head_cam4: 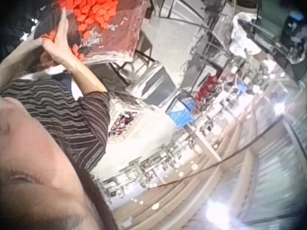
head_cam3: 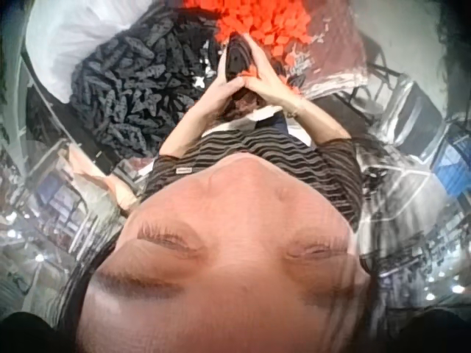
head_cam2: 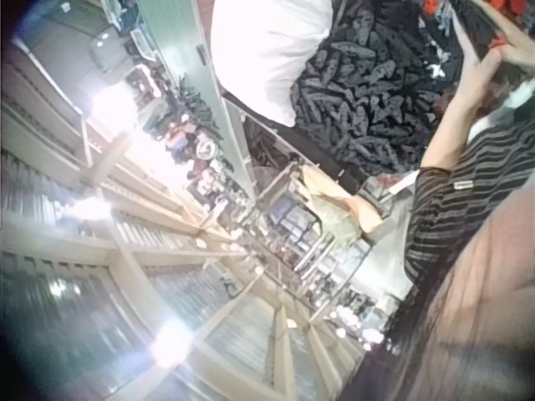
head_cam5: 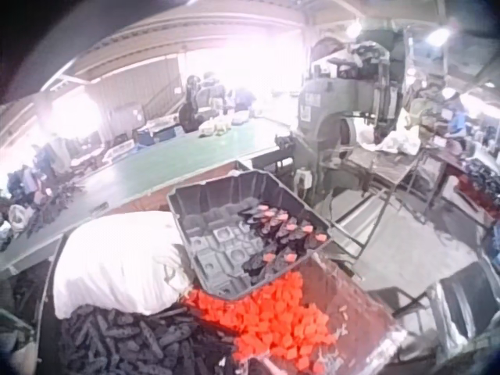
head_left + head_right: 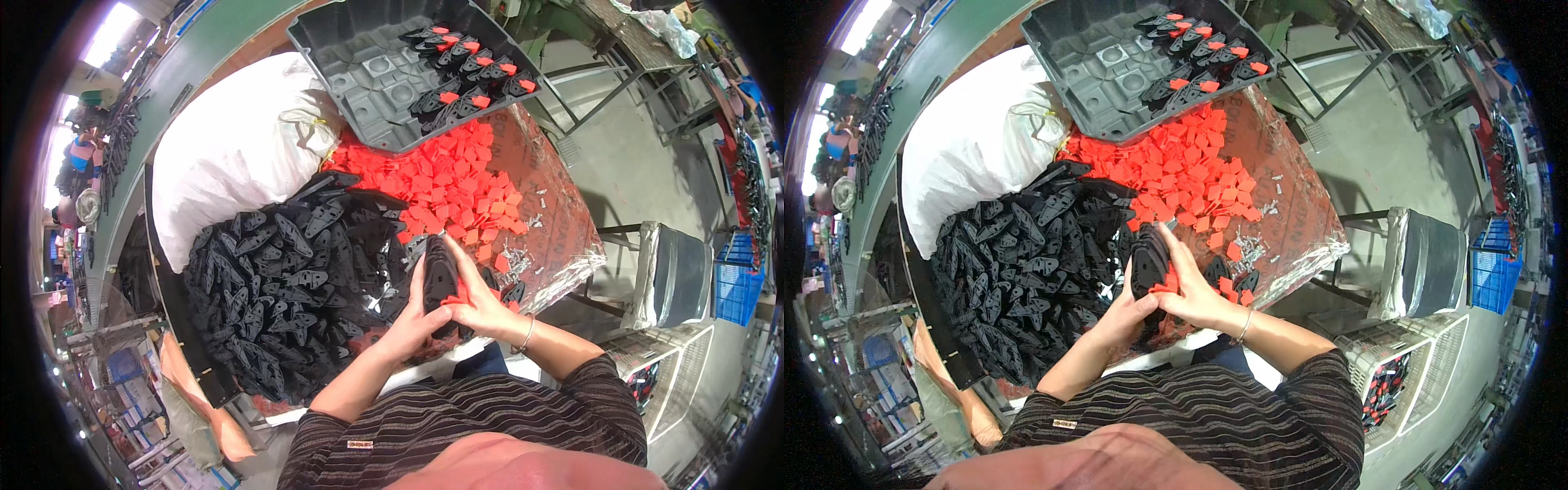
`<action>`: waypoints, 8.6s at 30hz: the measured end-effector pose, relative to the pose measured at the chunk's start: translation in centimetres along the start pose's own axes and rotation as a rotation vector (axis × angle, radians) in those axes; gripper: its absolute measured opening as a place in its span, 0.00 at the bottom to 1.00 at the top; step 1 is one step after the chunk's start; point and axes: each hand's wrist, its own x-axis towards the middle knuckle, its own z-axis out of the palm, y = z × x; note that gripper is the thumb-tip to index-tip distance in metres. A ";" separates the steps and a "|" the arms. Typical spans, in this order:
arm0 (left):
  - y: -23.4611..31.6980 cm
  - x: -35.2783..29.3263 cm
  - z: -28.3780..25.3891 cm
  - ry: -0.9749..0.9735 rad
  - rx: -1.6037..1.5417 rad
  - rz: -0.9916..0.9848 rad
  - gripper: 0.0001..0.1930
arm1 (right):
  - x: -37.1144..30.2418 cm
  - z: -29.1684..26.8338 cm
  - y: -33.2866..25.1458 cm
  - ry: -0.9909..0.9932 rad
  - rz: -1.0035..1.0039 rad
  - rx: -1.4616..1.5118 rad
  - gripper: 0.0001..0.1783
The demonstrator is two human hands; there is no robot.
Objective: The person repeatedly picks a black plastic part and a red plastic part from piles on a table, snaps them together by hand, and places the assembled unit into a black tray. The process continues with multiple units being assembled and arranged in the tray.
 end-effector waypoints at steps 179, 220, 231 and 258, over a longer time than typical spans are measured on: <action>-10.7 -0.2 -3.6 0.391 0.320 -0.444 0.28 | -15.4 -3.8 16.8 0.781 0.623 -0.158 0.25; -14.0 1.4 -3.5 0.446 -0.119 -0.451 0.26 | -11.6 -0.5 12.7 0.739 0.663 0.555 0.20; -18.8 0.4 0.0 0.563 0.666 -0.255 0.32 | -9.9 4.0 11.4 0.535 0.769 0.260 0.30; -12.2 3.1 0.3 0.336 -0.752 -0.572 0.18 | -6.0 1.1 10.4 0.403 0.338 -0.582 0.48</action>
